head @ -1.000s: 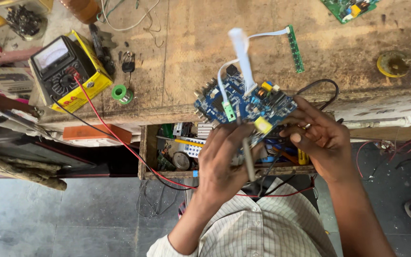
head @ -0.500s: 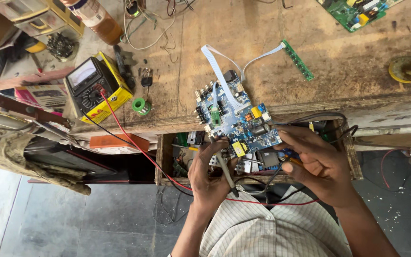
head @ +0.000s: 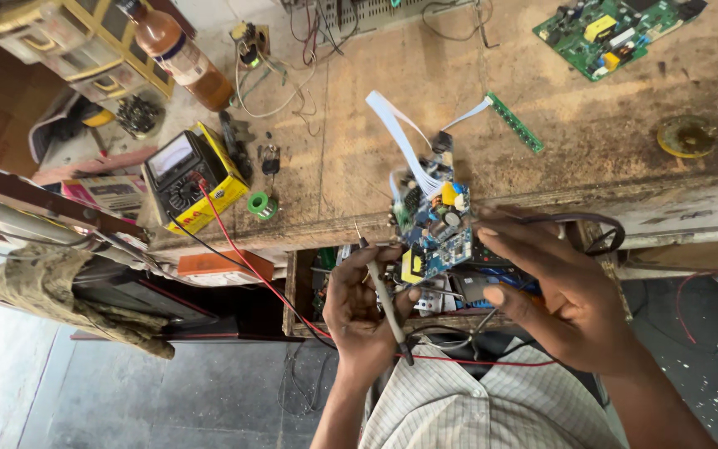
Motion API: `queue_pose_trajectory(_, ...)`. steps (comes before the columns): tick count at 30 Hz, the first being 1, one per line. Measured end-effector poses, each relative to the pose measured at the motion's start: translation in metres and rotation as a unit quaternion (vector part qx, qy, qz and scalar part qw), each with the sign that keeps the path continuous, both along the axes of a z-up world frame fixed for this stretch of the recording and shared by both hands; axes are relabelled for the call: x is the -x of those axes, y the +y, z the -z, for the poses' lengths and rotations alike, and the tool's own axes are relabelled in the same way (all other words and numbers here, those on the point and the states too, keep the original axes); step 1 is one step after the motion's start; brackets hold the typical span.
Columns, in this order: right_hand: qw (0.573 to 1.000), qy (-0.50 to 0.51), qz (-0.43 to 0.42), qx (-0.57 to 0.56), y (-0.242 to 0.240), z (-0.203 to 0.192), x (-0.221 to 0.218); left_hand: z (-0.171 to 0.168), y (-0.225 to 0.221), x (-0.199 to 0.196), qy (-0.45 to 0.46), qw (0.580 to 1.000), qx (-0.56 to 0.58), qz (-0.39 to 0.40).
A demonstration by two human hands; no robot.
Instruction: The person holds a blue circuit board, touches a multimeter probe to various points on its surface to test connections, and then uses a soldering iron to melt solder onto electronic components.
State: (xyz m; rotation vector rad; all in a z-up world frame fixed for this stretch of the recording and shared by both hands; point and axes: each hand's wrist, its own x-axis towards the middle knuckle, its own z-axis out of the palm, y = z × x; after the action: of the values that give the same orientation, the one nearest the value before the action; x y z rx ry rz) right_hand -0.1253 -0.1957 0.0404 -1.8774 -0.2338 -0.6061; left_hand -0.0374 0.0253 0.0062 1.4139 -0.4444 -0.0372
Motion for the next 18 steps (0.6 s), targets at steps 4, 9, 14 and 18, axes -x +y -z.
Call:
queue_pose_trajectory(4,0.993,-0.083,0.010,0.084,-0.003,-0.026,-0.016,-0.012,0.002,0.001,0.007,0.997,0.081,0.018)
queue_pose_trajectory(9,0.988,-0.119,-0.044,0.090,-0.003,-0.039,-0.044,-0.017,-0.003,-0.004,0.156,0.937,0.301,0.087)
queue_pose_trajectory(14,0.995,-0.068,-0.031,0.067,-0.006,-0.030,-0.058,-0.005,-0.010,-0.004,0.256,0.912,0.311,0.073)
queue_pose_trajectory(18,0.997,-0.040,-0.024,0.058,-0.005,-0.023,-0.058,0.004,-0.009,-0.004,0.300,0.894,0.321,0.089)
